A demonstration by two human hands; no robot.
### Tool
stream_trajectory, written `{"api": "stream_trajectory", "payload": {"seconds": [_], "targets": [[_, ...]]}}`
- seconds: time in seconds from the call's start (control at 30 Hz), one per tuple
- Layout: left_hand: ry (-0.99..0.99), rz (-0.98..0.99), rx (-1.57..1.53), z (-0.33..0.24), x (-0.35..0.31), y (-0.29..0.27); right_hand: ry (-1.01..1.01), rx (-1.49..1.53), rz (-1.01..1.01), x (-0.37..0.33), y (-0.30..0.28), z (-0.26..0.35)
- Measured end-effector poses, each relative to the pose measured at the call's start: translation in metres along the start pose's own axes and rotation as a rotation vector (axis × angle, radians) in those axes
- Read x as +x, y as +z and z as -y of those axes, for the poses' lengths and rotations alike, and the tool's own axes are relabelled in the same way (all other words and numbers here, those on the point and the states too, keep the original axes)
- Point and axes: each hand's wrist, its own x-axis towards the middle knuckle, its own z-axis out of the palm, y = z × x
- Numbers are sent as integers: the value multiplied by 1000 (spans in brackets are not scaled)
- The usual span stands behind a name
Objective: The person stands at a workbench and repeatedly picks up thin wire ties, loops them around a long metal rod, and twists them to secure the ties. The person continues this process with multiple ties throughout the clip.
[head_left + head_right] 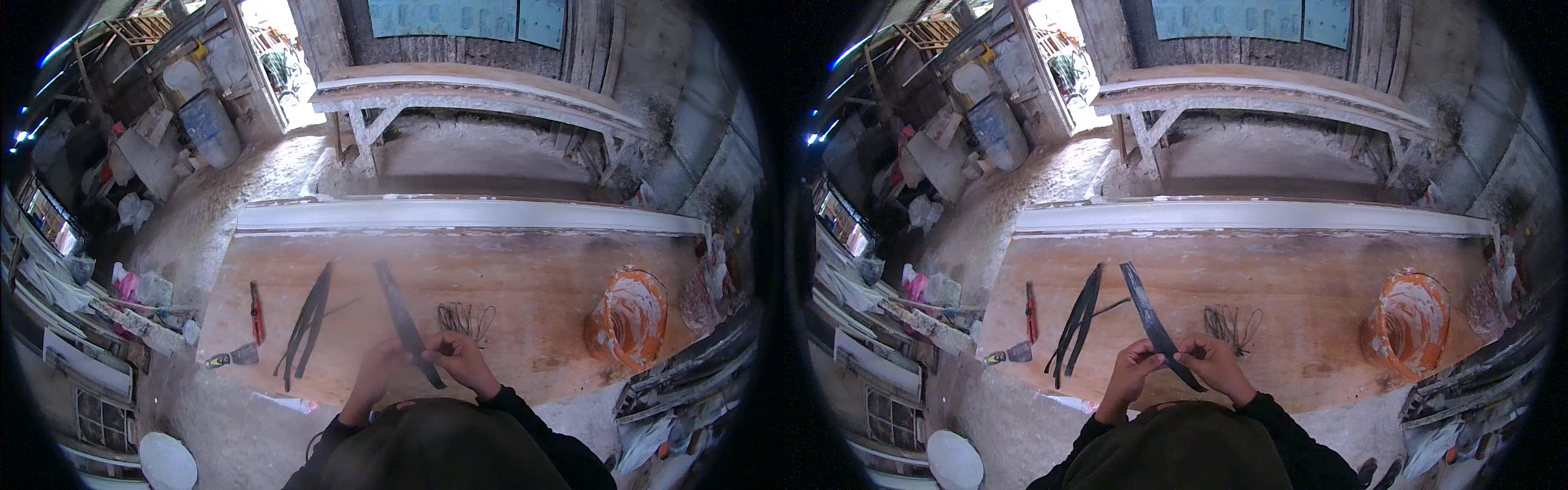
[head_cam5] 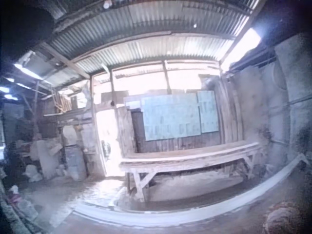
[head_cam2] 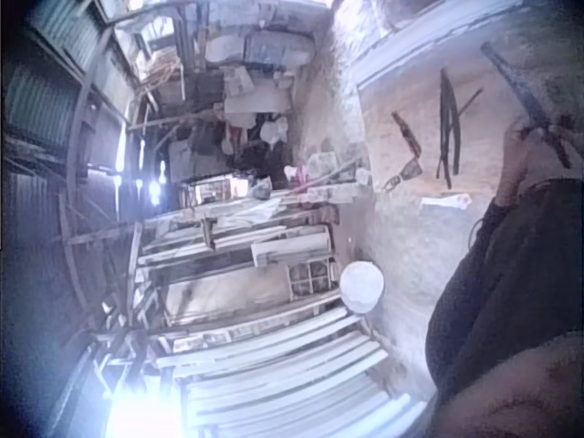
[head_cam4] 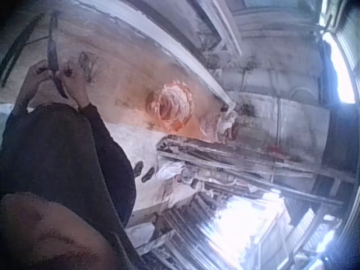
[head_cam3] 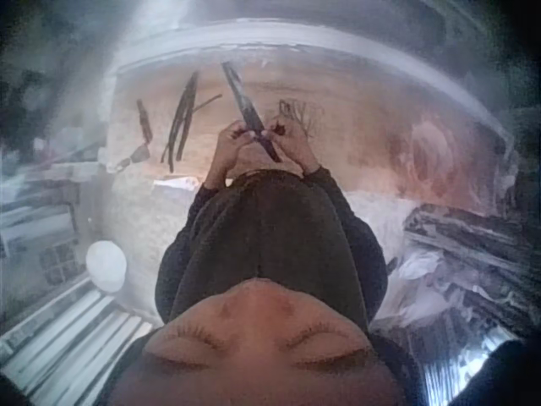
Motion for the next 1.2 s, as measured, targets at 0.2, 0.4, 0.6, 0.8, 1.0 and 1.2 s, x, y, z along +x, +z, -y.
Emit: {"api": "stream_trajectory", "payload": {"seconds": [0.2, 0.4, 0.6, 0.8, 1.0, 1.2], "targets": [[26, -50, 65, 5, 1, 0, -61, -264, -54, -1, 3, 12], [8, -15, 120, 14, 5, -1, -155, -412, -67, -3, 7, 15], [66, -81, -109, -13, 0, 23, -164, -328, -38, -5, 12, 18], [13, -34, 32, -10, -4, 18, -204, -425, -39, -6, 18, 16], [-19, -37, 159, -4, -3, 8, -183, -407, -57, -9, 16, 17], [41, -12, -9, 12, -2, 3, -163, -402, -122, -9, 11, 14]]}}
